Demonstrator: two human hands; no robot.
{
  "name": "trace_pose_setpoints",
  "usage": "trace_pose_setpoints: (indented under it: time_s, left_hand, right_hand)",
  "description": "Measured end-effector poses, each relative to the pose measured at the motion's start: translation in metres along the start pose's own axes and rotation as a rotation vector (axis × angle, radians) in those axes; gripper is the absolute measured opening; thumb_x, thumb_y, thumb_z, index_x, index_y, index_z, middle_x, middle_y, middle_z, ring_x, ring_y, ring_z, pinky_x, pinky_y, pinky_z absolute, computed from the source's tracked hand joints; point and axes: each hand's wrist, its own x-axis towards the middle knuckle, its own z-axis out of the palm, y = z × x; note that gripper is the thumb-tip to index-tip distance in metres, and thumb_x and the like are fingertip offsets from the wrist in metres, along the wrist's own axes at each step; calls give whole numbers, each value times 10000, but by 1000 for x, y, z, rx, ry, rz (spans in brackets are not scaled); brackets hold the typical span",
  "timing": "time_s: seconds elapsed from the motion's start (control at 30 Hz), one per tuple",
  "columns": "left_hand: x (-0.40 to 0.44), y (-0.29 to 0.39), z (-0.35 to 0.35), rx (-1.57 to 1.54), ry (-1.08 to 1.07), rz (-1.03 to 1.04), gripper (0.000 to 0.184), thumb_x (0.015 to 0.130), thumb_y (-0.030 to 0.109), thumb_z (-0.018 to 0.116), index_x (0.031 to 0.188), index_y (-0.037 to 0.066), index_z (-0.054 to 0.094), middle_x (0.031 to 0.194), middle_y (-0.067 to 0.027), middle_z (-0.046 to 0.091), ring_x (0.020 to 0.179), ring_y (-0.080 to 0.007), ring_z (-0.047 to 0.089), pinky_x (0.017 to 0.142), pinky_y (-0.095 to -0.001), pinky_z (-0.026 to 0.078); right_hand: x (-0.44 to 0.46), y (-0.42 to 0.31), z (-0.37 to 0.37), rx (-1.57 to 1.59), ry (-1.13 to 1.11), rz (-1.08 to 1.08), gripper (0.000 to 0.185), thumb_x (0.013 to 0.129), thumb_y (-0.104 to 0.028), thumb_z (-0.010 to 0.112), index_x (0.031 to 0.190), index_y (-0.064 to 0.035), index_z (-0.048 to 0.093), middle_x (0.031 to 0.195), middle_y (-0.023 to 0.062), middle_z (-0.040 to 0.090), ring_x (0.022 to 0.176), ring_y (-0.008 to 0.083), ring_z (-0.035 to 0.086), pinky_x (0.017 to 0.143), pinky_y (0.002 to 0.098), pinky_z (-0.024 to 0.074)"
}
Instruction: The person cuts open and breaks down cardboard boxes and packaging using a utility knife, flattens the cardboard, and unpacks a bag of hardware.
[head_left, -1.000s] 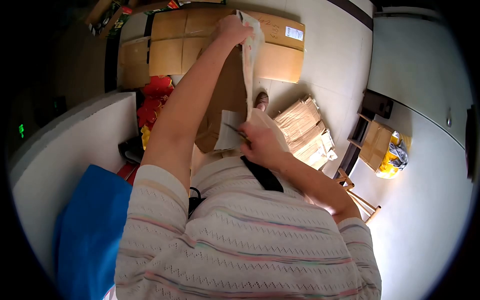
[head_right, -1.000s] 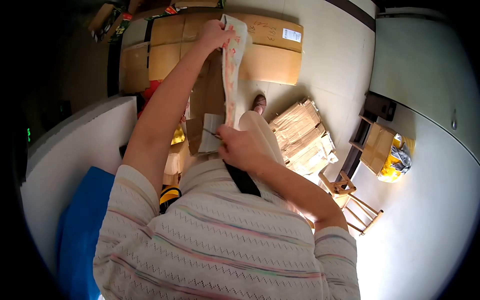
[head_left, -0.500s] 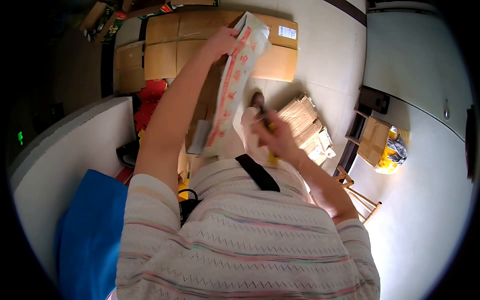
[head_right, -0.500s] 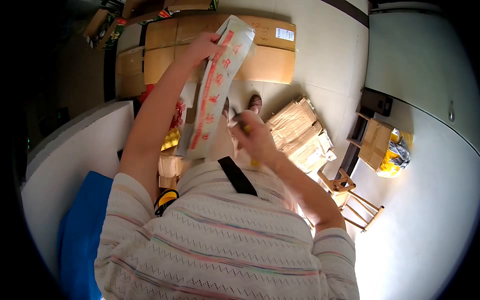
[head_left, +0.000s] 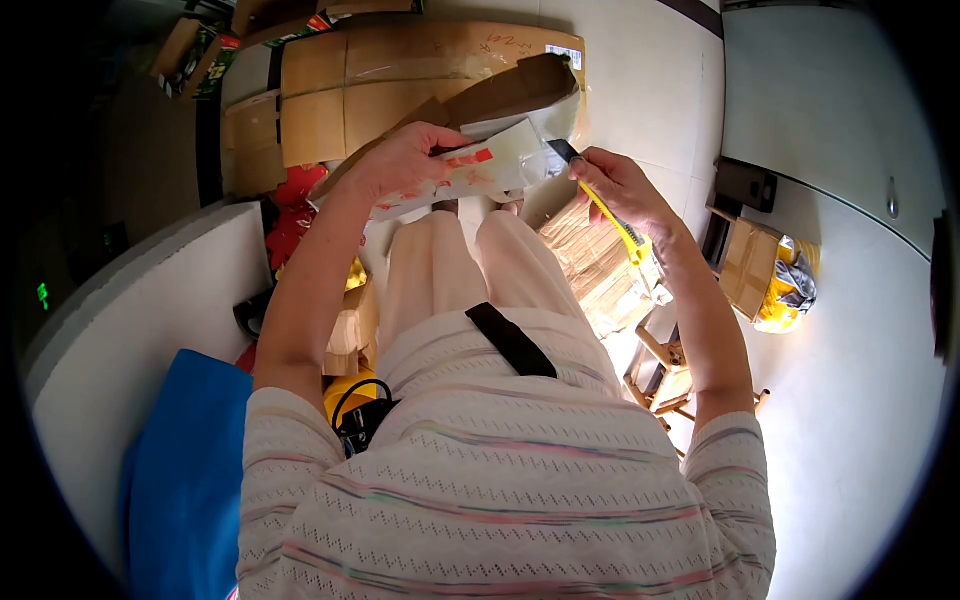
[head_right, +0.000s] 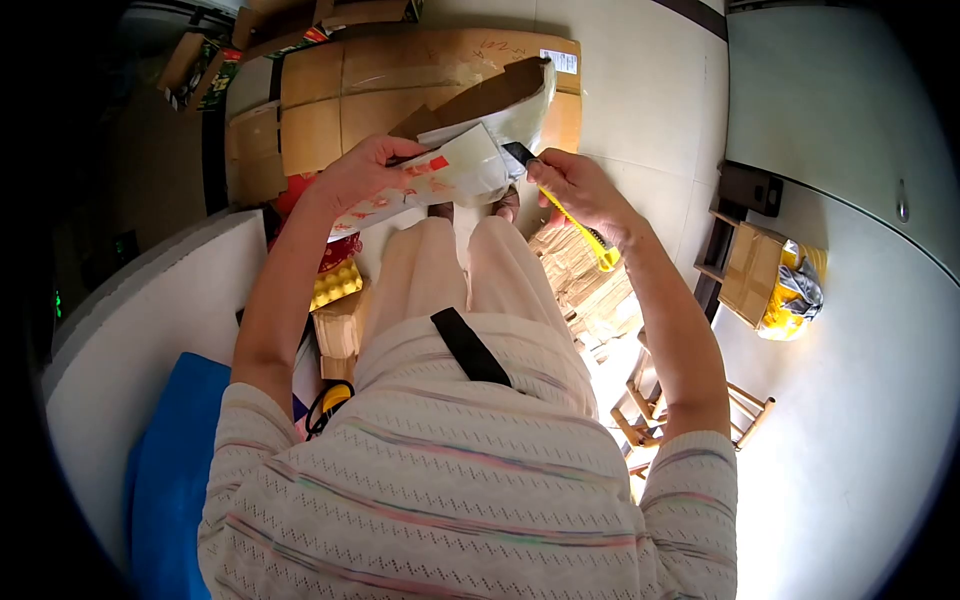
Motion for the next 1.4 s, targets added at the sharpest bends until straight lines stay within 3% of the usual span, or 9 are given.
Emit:
trace_pose_setpoints:
  time_s: [0.17, 0.3, 0.5, 0.7, 0.8, 1.0, 1.1, 1.2, 1.4]
  left_hand:
    - [-15, 24, 14, 230, 4, -29, 339, 708, 28, 604, 1047, 15, 605, 841, -33, 621, 729, -76, 545, 677, -234, 443]
    - [3, -6, 24, 647, 55, 141, 168, 727, 102, 629, 848, -14, 619, 704, -56, 598, 648, -61, 539, 558, -231, 434]
    - [13, -39, 30, 438, 140, 182, 134, 749, 93, 608, 783, -37, 598, 636, -63, 583, 604, -85, 579, 541, -258, 442]
    - [-7, -8, 38, 542, 119, 108, 119, 766, 71, 583, 796, -44, 587, 637, -91, 585, 615, -112, 598, 552, -263, 455]
    - [-4, -24, 37, 509, 132, 167, 201, 720, 191, 599, 781, 0, 616, 696, -162, 612, 644, -280, 610, 632, -357, 463]
    - [-2, -27, 40, 423, 251, 221, 205, 728, 196, 598, 751, -7, 607, 659, -158, 606, 590, -254, 621, 589, -343, 472]
    - [-2, -23, 38, 364, 254, 291, 147, 795, 78, 587, 817, -67, 594, 648, -57, 604, 606, -95, 610, 531, -249, 504]
    - [-4, -10, 39, 230, 281, 234, 152, 793, 85, 591, 761, -64, 596, 581, -63, 572, 541, -90, 598, 485, -245, 499]
    - [0, -4, 37, 480, 289, 392, 156, 776, 89, 601, 674, -28, 585, 532, -74, 528, 470, -107, 579, 426, -252, 462]
  right_hand:
    - [12, 7, 6, -92, -38, 27, 282, 916, -311, 464, 860, -46, 542, 644, 21, 515, 456, 83, 497, 422, 225, 421]
    - [18, 10, 15, -90, -43, 42, 288, 915, -330, 479, 854, -57, 551, 647, 17, 530, 452, 76, 496, 421, 214, 432]
    - [17, 22, 17, -120, -80, 80, 274, 919, -304, 461, 851, -54, 550, 643, 15, 522, 449, 83, 490, 429, 221, 433]
    - [13, 19, 18, -116, -105, 81, 284, 908, -321, 469, 845, -55, 545, 612, 17, 498, 434, 83, 479, 413, 230, 420]
    - [12, 21, 17, -113, -136, 106, 286, 907, -320, 467, 838, -52, 537, 594, 16, 483, 417, 84, 466, 396, 234, 408]
    - [10, 16, 20, -58, -112, 96, 277, 922, -296, 465, 818, -46, 522, 579, 10, 480, 402, 73, 447, 387, 222, 382]
    - [10, 28, 23, -35, -85, 45, 274, 920, -295, 461, 807, -50, 510, 555, 8, 468, 392, 74, 437, 374, 223, 369]
    - [5, 36, 36, 19, -36, 29, 273, 914, -303, 460, 817, -53, 512, 547, 5, 460, 386, 77, 432, 358, 230, 357]
    - [-1, 36, 59, 233, 31, 113, 284, 922, -287, 436, 806, -33, 484, 539, 23, 461, 380, 84, 430, 363, 237, 353]
